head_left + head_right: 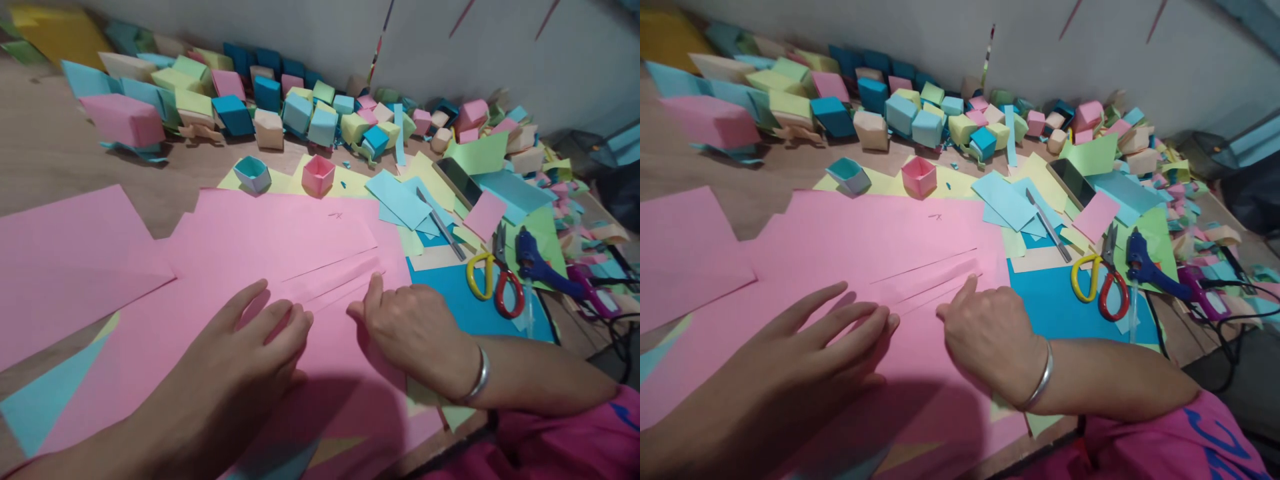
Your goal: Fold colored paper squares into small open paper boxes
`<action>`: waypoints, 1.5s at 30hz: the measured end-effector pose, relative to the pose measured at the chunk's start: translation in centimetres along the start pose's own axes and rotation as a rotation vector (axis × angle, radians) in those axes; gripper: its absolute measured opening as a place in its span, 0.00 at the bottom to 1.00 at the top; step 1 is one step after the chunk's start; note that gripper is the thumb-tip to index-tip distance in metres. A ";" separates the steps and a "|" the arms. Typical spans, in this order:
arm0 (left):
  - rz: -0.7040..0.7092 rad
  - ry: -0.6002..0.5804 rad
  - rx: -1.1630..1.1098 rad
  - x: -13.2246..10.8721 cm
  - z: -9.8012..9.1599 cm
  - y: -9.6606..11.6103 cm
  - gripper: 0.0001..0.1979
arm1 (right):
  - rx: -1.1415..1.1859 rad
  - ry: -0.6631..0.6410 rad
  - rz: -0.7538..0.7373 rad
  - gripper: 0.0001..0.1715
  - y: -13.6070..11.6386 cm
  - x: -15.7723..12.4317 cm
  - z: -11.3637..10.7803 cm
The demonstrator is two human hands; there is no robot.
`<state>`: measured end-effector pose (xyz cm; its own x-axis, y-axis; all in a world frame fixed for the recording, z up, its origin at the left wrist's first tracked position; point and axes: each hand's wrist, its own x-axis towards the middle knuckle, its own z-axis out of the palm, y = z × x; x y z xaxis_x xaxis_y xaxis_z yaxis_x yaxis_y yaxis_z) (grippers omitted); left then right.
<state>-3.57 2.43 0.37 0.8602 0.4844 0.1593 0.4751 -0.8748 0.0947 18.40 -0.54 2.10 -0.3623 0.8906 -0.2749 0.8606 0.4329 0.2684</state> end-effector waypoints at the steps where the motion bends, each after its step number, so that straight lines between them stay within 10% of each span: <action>1: 0.004 -0.004 -0.001 0.0 0.0 0.0 0.17 | -0.017 -0.003 0.021 0.30 0.1 0.1 0.1; 15: 0.036 0.157 -0.058 -0.6 2.2 -0.7 0.22 | -0.084 0.346 -0.248 0.25 -1.0 -0.1 1.1; 21: 0.028 0.070 -0.041 -0.7 2.9 -1.1 0.25 | -0.088 0.234 -0.233 0.30 -0.8 -0.1 0.9; 26: 0.004 0.089 -0.036 -0.8 3.2 -1.1 0.26 | -0.119 -0.036 0.090 0.29 0.5 0.6 0.2; 32: 0.025 0.099 -0.049 -1.3 3.9 -1.2 0.24 | -0.105 0.204 -0.185 0.35 -1.0 -0.5 0.8; 45: 0.026 0.083 -0.021 -1.2 3.6 -1.0 0.26 | -0.192 0.181 0.048 0.36 -0.9 0.0 1.2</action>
<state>-4.44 2.67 -3.45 0.8536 0.4610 0.2425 0.4479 -0.8873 0.1099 18.03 -1.13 0.71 -0.3958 0.9136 -0.0929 0.8009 0.3929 0.4519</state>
